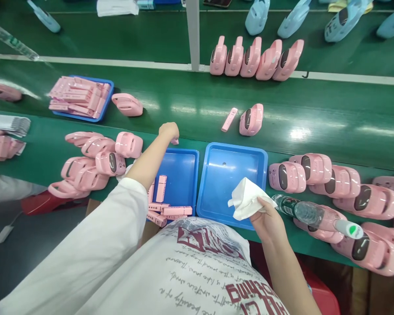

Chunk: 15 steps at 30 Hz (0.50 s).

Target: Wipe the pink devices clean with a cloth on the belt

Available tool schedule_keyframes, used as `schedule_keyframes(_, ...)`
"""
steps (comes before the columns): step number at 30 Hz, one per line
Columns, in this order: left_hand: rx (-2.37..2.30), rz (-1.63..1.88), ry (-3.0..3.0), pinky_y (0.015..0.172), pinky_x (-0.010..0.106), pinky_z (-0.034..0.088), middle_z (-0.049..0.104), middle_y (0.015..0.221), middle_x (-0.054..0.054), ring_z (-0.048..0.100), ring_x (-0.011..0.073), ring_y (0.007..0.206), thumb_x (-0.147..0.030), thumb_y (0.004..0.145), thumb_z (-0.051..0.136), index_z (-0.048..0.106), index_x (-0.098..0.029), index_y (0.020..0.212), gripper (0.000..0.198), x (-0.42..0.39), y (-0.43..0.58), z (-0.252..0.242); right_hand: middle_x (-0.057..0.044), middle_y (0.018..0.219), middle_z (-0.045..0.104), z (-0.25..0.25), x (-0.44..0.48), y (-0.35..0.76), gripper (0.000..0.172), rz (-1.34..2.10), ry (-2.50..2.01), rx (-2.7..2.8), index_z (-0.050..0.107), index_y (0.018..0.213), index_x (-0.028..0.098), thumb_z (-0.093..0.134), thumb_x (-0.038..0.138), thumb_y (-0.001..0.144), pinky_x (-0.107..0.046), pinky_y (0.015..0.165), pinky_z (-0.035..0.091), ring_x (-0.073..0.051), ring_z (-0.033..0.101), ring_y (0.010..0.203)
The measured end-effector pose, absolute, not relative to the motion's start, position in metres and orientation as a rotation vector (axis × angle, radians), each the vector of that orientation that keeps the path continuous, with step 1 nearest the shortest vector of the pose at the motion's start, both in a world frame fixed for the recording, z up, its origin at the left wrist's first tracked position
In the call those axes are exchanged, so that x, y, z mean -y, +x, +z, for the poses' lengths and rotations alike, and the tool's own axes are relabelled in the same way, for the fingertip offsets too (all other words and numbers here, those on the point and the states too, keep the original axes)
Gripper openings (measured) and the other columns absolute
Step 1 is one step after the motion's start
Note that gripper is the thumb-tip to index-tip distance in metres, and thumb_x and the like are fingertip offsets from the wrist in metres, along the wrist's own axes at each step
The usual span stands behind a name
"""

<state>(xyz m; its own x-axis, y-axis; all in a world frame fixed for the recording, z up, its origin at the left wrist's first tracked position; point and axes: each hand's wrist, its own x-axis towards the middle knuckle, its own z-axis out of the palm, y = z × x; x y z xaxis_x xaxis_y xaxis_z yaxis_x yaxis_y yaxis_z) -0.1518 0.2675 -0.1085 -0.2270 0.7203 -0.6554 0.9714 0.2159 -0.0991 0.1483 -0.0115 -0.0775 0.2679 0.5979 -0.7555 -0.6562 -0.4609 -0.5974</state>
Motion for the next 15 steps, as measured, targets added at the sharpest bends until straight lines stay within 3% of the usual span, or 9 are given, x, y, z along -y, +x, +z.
schedule_keyframes(4, -1.977, -0.735, 1.534, 0.078, 0.030, 0.053, 0.067, 0.059, 0.005, 0.070, 0.0246, 0.081, -0.024, 0.060, 0.079, 0.072, -0.015, 0.079, 0.023, -0.269, -0.173, -0.101, -0.006, 0.097, 0.072, -0.083, 0.021, 0.154, 0.034, 1.445, -1.421, -0.032, 0.065, 0.101, 0.017, 0.070, 0.017, 0.067, -0.027, 0.066, 0.061, -0.019, 0.070, 0.083)
schedule_keyframes(7, -1.995, -0.733, 1.537, 0.075, 0.031, 0.054, 0.069, 0.066, 0.009, 0.070, 0.0245, 0.077, -0.032, 0.064, 0.076, 0.072, -0.012, 0.085, 0.029, -0.256, -0.183, -0.097, -0.005, 0.095, 0.073, -0.092, 0.029, 0.156, 0.034, 1.444, -1.410, -0.067, 0.065, 0.100, 0.016, 0.070, 0.017, 0.066, -0.026, 0.066, 0.061, -0.019, 0.071, 0.082)
schedule_keyframes(12, -2.068, -0.612, 1.648, 0.078, 0.033, 0.053, 0.071, 0.094, 0.019, 0.067, 0.0301, 0.096, -0.026, 0.063, 0.076, 0.069, -0.009, 0.101, 0.043, -0.240, -0.159, -0.107, -0.003, 0.091, 0.073, -0.098, 0.030, 0.150, 0.029, 1.475, -1.389, -0.111, 0.064, 0.095, 0.017, 0.070, 0.016, 0.066, -0.025, 0.065, 0.061, -0.018, 0.071, 0.078)
schedule_keyframes(15, -1.992, -0.534, 1.697, 0.083, 0.038, 0.053, 0.072, 0.085, 0.018, 0.067, 0.0312, 0.099, -0.020, 0.065, 0.075, 0.072, -0.010, 0.094, 0.031, -0.251, -0.137, -0.112, -0.003, 0.089, 0.073, -0.092, 0.025, 0.145, 0.029, 1.491, -1.383, -0.067, 0.064, 0.095, 0.018, 0.071, 0.018, 0.066, -0.025, 0.064, 0.061, -0.019, 0.071, 0.079)
